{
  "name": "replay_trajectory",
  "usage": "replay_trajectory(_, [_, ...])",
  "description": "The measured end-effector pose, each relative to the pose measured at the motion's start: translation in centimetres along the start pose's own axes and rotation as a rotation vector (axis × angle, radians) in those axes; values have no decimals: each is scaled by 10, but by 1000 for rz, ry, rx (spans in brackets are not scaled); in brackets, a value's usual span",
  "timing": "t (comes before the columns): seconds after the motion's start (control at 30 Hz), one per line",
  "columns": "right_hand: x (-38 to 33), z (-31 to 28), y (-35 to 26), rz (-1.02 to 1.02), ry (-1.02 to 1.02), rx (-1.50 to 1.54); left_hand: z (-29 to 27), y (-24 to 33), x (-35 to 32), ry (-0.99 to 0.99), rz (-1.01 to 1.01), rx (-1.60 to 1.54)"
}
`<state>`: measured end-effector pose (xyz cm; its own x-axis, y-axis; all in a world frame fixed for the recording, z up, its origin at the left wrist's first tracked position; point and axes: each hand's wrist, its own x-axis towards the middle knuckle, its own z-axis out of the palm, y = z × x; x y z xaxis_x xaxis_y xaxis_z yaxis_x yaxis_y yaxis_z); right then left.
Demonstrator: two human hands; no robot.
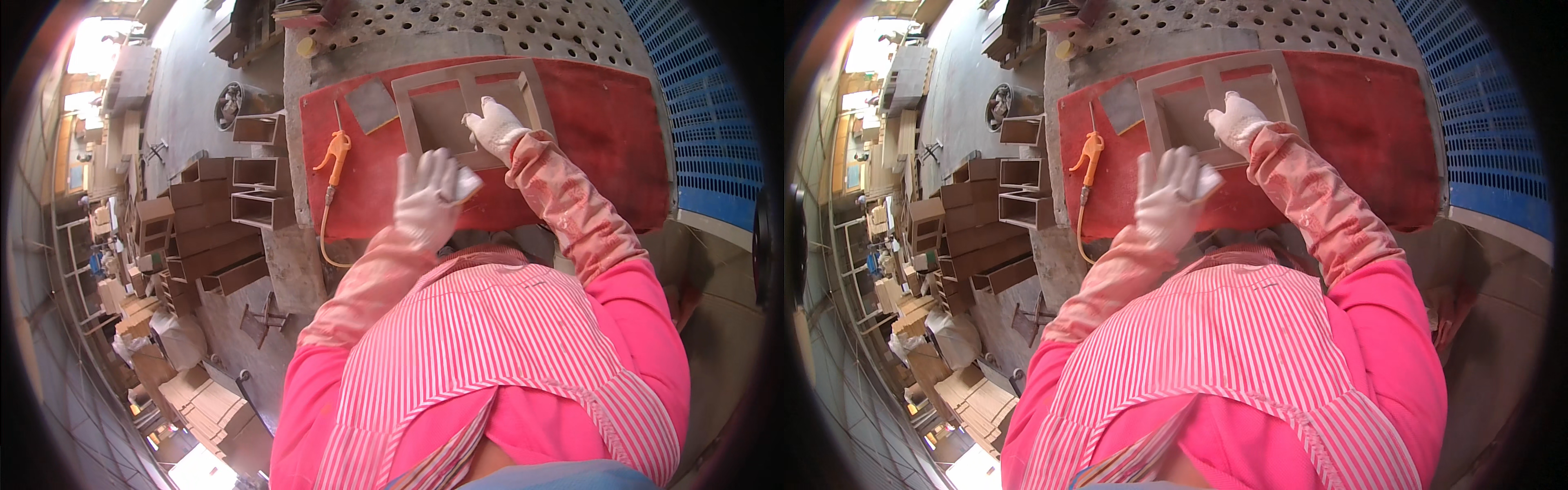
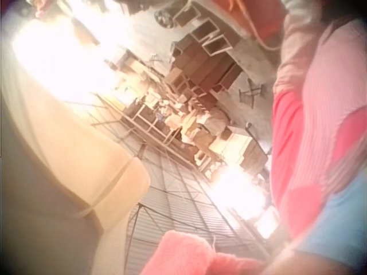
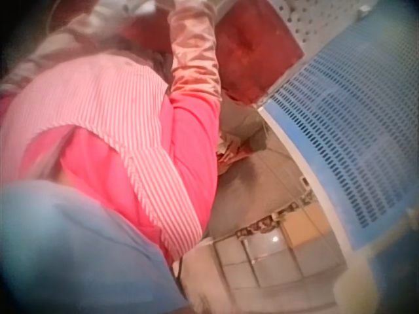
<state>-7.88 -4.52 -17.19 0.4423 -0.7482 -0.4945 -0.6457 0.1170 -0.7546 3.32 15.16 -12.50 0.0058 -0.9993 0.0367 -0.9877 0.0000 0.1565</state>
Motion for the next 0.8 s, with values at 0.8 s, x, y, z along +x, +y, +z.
replay_trajectory(0.8, [-12, 4, -14, -34, 146, -326, 19, -101, 98, 318, -28, 273])
